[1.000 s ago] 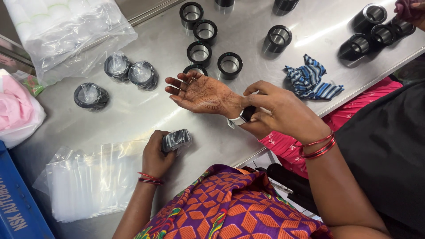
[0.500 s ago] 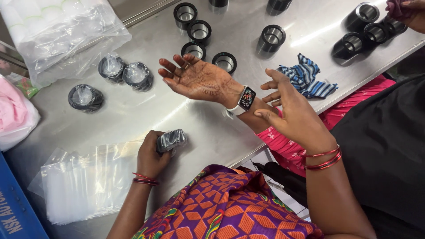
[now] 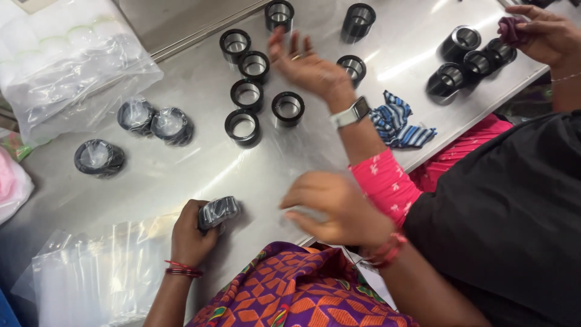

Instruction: Place metal ring components into individual plastic bags and organize them into blue storage bins.

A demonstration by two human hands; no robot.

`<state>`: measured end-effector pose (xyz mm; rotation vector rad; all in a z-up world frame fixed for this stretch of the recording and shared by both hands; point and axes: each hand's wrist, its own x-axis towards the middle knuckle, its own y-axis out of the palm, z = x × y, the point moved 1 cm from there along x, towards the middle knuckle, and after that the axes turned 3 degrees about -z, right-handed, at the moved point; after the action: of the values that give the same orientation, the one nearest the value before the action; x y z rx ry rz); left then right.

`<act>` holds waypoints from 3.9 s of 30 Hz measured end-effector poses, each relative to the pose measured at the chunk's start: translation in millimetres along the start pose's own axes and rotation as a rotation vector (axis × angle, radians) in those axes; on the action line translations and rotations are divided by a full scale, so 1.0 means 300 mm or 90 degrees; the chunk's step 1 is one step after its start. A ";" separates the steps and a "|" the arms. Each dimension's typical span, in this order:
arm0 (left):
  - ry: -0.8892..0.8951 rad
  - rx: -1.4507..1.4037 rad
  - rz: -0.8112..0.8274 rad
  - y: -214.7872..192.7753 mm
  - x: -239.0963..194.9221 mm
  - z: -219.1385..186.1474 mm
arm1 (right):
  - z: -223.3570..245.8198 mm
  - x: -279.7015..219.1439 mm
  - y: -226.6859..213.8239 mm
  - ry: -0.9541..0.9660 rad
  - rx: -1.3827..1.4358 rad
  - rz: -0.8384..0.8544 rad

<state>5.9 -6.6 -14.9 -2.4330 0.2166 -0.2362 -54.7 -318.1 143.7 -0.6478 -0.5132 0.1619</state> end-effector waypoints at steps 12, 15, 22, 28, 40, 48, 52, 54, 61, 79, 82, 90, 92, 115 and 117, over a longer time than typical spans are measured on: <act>-0.026 0.001 0.012 -0.004 -0.025 -0.030 | -0.158 0.025 0.458 0.018 0.122 0.132; 0.013 0.003 0.004 0.004 -0.029 -0.032 | -0.180 0.029 0.484 0.126 0.067 0.189; -0.016 0.000 -0.001 0.012 -0.025 -0.034 | -0.195 0.042 0.528 0.096 0.004 0.078; -0.028 0.048 0.012 0.017 -0.024 -0.022 | -0.167 0.040 0.549 0.105 -0.060 0.033; 0.003 -0.028 0.093 -0.009 -0.026 -0.041 | -0.159 0.053 0.570 0.159 -0.084 0.065; -0.026 0.023 0.045 0.034 -0.041 0.004 | -0.158 0.051 0.571 0.159 -0.093 0.041; -0.033 0.032 0.031 0.035 -0.042 -0.010 | -0.156 0.054 0.570 0.166 -0.097 0.047; -0.045 0.026 0.025 0.037 -0.044 -0.011 | -0.158 0.051 0.572 0.171 -0.099 0.053; -0.013 0.025 0.004 0.043 -0.045 -0.011 | -0.153 0.050 0.567 0.171 -0.101 0.047; -0.039 0.026 -0.007 0.045 -0.045 -0.031 | -0.157 0.047 0.578 0.172 -0.117 0.029; -0.049 0.026 -0.008 0.046 -0.047 -0.028 | -0.153 0.050 0.576 0.180 -0.114 0.032; -0.040 0.027 -0.039 0.055 -0.051 -0.035 | -0.156 0.051 0.581 0.184 -0.118 0.035; -0.029 0.033 -0.059 0.057 -0.055 -0.034 | -0.151 0.051 0.581 0.197 -0.119 0.038; -0.020 -0.068 -0.084 -0.300 -0.255 0.031 | -0.188 0.118 0.764 0.181 -0.218 -0.210; -0.087 -0.050 -0.085 -0.346 -0.278 0.059 | -0.177 0.176 0.801 0.181 -0.248 -0.192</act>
<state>-61.1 101.1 29.3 -2.5327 0.0027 -0.1223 20.8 -140.8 -18.3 -0.9463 -0.3623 -0.3195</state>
